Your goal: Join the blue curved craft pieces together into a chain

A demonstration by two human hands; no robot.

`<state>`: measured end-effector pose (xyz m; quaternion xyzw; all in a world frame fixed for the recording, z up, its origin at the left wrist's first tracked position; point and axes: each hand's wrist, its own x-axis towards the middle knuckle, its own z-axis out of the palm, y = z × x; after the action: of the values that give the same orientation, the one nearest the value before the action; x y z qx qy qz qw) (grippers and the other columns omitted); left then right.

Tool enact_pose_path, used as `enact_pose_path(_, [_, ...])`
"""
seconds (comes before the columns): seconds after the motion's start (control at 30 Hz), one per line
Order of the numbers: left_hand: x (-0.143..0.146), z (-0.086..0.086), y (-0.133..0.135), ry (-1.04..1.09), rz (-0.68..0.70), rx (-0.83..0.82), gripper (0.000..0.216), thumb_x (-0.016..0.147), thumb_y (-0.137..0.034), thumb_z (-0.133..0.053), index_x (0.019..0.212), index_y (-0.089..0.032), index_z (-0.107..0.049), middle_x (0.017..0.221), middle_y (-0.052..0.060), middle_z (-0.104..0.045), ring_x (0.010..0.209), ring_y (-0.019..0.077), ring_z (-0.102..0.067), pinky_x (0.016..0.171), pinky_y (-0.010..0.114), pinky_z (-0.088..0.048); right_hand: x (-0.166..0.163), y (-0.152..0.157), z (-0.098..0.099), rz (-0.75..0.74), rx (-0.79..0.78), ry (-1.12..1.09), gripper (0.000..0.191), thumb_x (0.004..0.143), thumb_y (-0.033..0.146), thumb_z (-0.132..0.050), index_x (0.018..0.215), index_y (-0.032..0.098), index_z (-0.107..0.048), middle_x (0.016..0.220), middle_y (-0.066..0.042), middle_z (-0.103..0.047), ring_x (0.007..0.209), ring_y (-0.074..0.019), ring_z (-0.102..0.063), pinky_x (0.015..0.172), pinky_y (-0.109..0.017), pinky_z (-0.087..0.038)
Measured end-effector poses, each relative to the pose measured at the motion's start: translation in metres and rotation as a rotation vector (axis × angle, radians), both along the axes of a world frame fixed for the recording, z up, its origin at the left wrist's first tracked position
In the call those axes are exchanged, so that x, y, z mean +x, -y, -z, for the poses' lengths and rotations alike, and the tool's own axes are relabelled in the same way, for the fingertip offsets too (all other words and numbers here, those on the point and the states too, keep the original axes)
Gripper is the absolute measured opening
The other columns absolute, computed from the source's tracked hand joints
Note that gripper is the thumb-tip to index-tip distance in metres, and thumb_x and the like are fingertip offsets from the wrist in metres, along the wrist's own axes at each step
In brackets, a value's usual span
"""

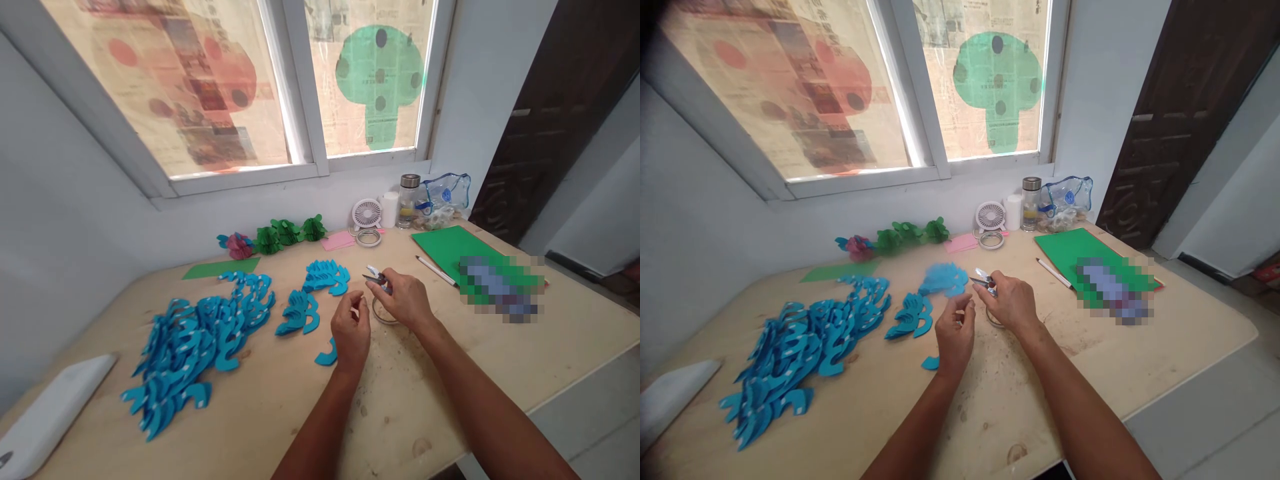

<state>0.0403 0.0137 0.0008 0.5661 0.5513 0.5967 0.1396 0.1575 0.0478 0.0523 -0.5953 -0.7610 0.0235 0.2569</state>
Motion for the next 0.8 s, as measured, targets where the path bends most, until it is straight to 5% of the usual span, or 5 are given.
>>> enact_pose_path(0.37, [-0.018, -0.009, -0.007, -0.066, -0.16, 0.15, 0.016, 0.08, -0.024, -0.054, 0.093, -0.018, -0.061, 0.088, 0.007, -0.062, 0.083, 0.0175, -0.057, 0.075, 0.031, -0.046, -0.006, 0.001, 0.003, -0.085, -0.085, 0.157, 0.036, 0.084, 0.053, -0.044, 0.082, 0.021, -0.058, 0.074, -0.006, -0.068, 0.068, -0.0188, -0.062, 0.051, -0.027, -0.02])
enact_pose_path(0.8, [-0.028, -0.012, -0.013, -0.143, 0.039, 0.086, 0.022, 0.076, -0.014, -0.05, 0.096, -0.019, -0.059, 0.102, 0.007, -0.06, 0.106, 0.0211, -0.051, 0.095, 0.04, -0.039, -0.006, 0.006, -0.001, -0.238, -0.136, 0.199, 0.03, 0.083, 0.048, -0.048, 0.087, 0.021, -0.061, 0.08, -0.006, -0.07, 0.07, -0.0184, -0.062, 0.054, -0.025, -0.025])
